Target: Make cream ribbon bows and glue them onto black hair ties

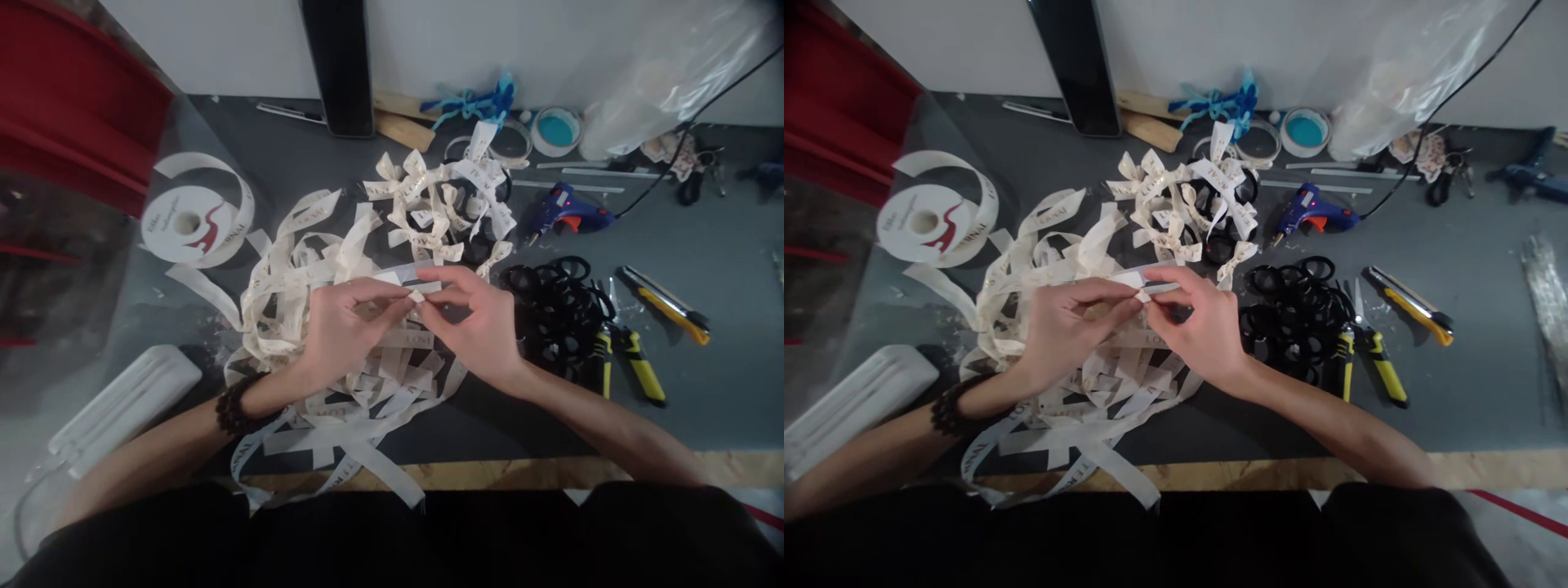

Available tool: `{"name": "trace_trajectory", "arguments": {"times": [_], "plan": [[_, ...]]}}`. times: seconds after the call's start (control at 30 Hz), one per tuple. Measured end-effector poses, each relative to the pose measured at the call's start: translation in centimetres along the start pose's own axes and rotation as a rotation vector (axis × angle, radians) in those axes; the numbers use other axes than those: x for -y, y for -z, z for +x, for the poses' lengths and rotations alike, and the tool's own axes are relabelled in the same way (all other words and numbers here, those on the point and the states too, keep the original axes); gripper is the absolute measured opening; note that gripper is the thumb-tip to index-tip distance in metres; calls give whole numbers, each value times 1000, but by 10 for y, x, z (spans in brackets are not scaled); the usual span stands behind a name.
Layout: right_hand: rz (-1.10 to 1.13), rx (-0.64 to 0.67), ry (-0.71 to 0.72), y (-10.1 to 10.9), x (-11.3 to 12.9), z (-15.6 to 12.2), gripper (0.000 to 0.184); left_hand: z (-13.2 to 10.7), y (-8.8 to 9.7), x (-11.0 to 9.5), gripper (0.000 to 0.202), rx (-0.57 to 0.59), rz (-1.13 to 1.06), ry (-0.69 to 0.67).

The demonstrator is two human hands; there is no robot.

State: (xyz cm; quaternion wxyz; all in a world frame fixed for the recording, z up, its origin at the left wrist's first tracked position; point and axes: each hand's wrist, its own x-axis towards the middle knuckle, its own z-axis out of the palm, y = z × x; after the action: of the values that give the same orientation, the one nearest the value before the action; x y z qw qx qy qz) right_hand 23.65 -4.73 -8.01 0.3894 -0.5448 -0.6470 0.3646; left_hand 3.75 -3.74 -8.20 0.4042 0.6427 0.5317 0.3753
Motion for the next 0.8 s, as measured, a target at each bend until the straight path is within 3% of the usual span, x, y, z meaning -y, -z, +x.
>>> {"name": "trace_trajectory", "arguments": {"times": [0.1,0.33,0.5,0.67,0.8], "plan": [[-116,-38,54,1,1,2,31,3,4,-1,9,-10,7,11],[-287,-148,404,0,-1,5,24,8,9,-8,3,49,-38,22],[-367,-156,523,-2,-4,3,25,6,8,-8,7,142,-129,40],[-402,-155,580,-3,-8,3,26,2,7,-9,6,30,-19,-120],[-382,-160,573,-3,-8,2,25,1,8,-10,6,32,-1,-108]]}}
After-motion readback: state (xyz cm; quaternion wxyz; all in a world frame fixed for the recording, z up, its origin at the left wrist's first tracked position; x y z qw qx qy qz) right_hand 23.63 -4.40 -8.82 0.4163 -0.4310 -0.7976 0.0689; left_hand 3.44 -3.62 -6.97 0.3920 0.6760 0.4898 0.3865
